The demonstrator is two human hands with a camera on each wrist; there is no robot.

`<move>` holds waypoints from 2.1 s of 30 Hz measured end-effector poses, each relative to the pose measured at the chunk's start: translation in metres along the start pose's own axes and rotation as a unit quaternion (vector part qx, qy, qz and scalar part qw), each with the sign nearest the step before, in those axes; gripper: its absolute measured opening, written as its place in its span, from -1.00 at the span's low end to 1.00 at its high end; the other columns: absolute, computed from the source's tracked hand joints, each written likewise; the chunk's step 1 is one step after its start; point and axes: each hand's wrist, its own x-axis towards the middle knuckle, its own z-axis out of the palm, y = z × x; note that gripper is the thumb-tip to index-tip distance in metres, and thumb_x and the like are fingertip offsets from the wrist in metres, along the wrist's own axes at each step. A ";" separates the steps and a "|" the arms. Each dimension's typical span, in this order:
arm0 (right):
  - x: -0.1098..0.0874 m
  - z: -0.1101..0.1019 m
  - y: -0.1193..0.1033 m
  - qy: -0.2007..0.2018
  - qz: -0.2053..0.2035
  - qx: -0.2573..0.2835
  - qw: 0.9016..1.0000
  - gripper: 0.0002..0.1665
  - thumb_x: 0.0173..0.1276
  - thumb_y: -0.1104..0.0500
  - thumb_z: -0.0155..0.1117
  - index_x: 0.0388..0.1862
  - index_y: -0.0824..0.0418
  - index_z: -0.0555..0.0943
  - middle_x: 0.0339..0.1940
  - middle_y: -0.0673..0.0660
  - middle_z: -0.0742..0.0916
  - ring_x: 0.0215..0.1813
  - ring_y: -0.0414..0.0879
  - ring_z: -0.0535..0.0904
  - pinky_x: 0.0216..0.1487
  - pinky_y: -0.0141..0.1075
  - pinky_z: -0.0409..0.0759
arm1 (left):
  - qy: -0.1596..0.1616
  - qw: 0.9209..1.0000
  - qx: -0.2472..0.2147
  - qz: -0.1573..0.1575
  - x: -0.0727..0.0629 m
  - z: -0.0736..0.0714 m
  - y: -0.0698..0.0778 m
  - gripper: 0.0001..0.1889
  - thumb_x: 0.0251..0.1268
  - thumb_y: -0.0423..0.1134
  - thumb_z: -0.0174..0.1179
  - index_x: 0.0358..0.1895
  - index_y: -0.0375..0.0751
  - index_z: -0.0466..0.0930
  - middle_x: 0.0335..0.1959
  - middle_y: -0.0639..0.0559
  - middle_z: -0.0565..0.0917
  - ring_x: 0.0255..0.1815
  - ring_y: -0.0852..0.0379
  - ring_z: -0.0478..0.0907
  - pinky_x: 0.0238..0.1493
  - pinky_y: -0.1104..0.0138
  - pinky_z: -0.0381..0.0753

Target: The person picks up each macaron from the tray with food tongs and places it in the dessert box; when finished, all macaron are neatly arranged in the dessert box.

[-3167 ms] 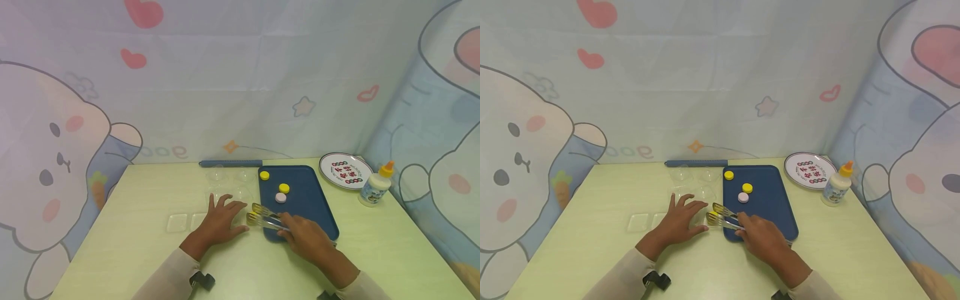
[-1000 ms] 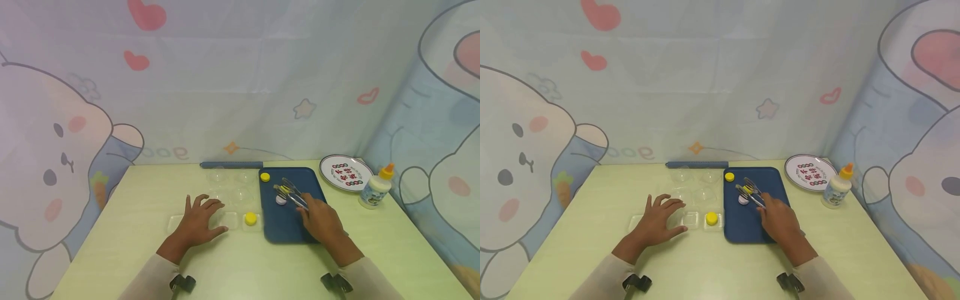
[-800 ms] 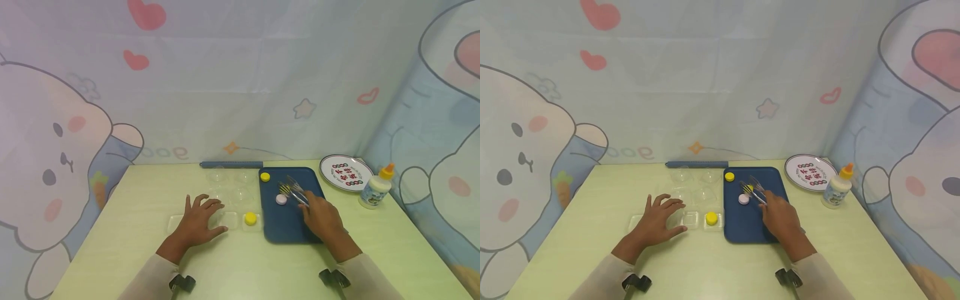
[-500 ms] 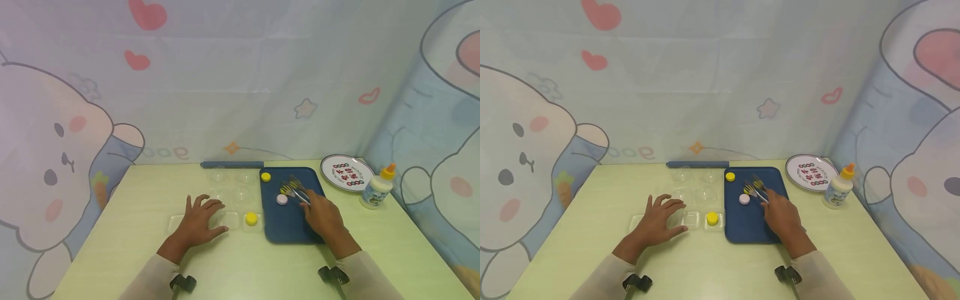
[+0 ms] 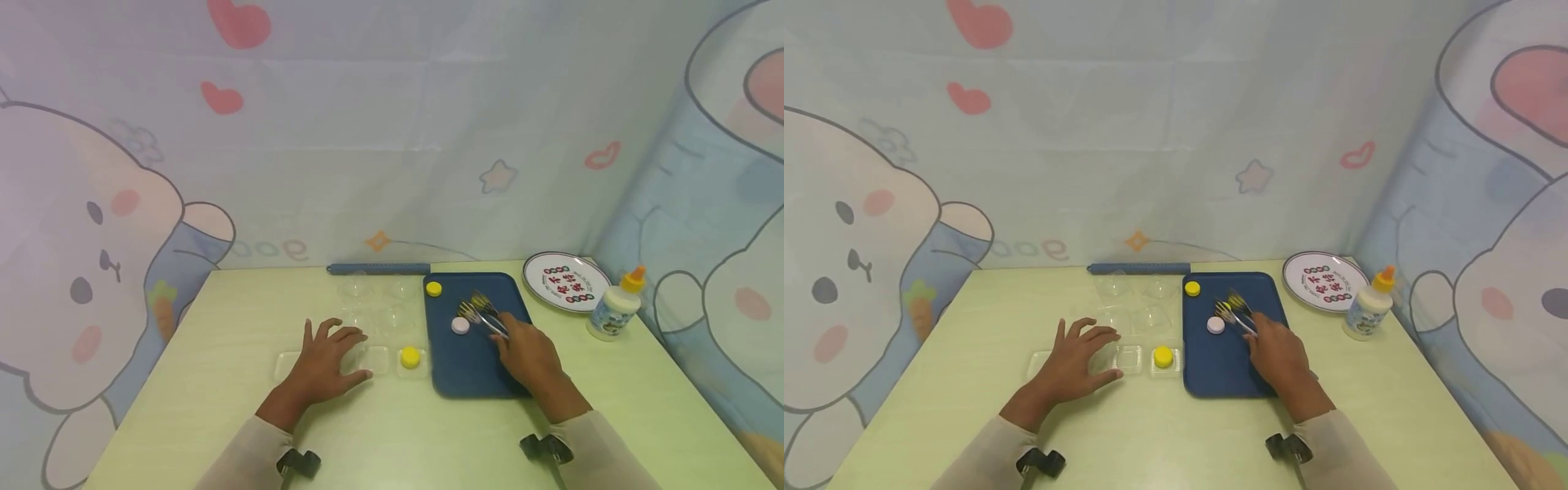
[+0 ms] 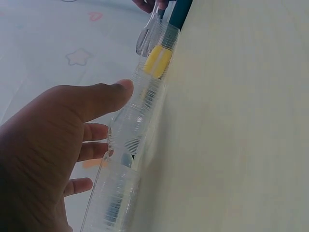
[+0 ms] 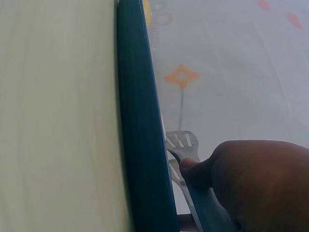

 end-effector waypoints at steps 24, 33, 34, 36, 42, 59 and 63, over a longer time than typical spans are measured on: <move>-0.001 0.002 0.004 0.006 -0.001 0.008 1.000 -0.55 0.46 0.17 0.53 0.22 0.29 0.63 -0.17 0.36 0.85 -0.30 0.29 0.79 -0.33 0.22 0.65 | 0.008 1.000 0.005 0.001 -0.001 0.002 -0.001 -0.36 0.32 0.21 0.47 0.40 0.05 0.66 0.41 0.07 0.69 0.60 -0.29 0.39 0.54 -0.70 -0.05; -0.004 -0.001 -0.003 0.036 -0.004 0.018 0.999 -0.51 0.48 0.17 0.52 0.31 0.28 0.64 -0.09 0.39 0.86 -0.17 0.35 0.82 -0.25 0.25 0.70 | 0.011 1.000 -0.001 0.003 -0.001 0.001 0.000 -0.36 0.33 0.21 0.46 0.40 0.04 0.66 0.40 0.05 0.70 0.59 -0.29 0.39 0.54 -0.70 -0.07; -0.004 -0.001 -0.003 0.043 -0.011 0.018 0.999 -0.51 0.47 0.18 0.52 0.30 0.28 0.64 -0.10 0.38 0.86 -0.18 0.33 0.82 -0.27 0.24 0.71 | 0.011 1.000 0.000 0.002 -0.001 0.001 0.000 -0.36 0.33 0.21 0.46 0.41 0.04 0.66 0.40 0.05 0.70 0.59 -0.29 0.39 0.54 -0.70 -0.07; -0.005 -0.001 -0.006 0.058 -0.029 0.020 0.998 -0.52 0.45 0.18 0.55 0.28 0.26 0.66 -0.12 0.35 0.86 -0.22 0.29 0.81 -0.31 0.20 0.70 | 0.011 1.000 0.000 0.001 -0.001 0.001 0.000 -0.36 0.34 0.20 0.46 0.41 0.05 0.65 0.40 0.05 0.70 0.59 -0.29 0.39 0.54 -0.70 -0.07; -0.008 -0.005 -0.016 0.085 -0.067 0.020 0.994 -0.54 0.39 0.22 0.60 0.21 0.24 0.67 -0.22 0.32 0.85 -0.32 0.19 0.78 -0.43 0.11 0.67 | 0.013 1.000 0.000 0.001 -0.001 0.001 0.000 -0.35 0.34 0.20 0.46 0.43 0.04 0.64 0.40 0.04 0.70 0.59 -0.29 0.39 0.55 -0.69 -0.07; -0.016 -0.005 -0.053 0.113 -0.163 0.043 0.979 -0.49 0.29 0.19 0.68 0.17 0.21 0.69 -0.26 0.22 0.86 -0.33 0.06 0.78 -0.47 -0.06 0.67 | 0.007 1.000 0.011 0.000 -0.001 0.001 -0.001 -0.33 0.35 0.22 0.46 0.45 0.07 0.63 0.42 0.07 0.69 0.60 -0.26 0.39 0.55 -0.68 -0.05; -0.016 -0.004 -0.063 0.098 -0.177 0.051 0.978 -0.47 0.30 0.15 0.68 0.19 0.19 0.69 -0.32 0.16 0.84 -0.36 -0.01 0.76 -0.43 -0.10 0.69 | 0.013 1.000 0.012 0.001 -0.001 -0.001 0.000 -0.34 0.32 0.20 0.48 0.43 0.06 0.63 0.40 0.04 0.71 0.58 -0.28 0.41 0.53 -0.69 -0.02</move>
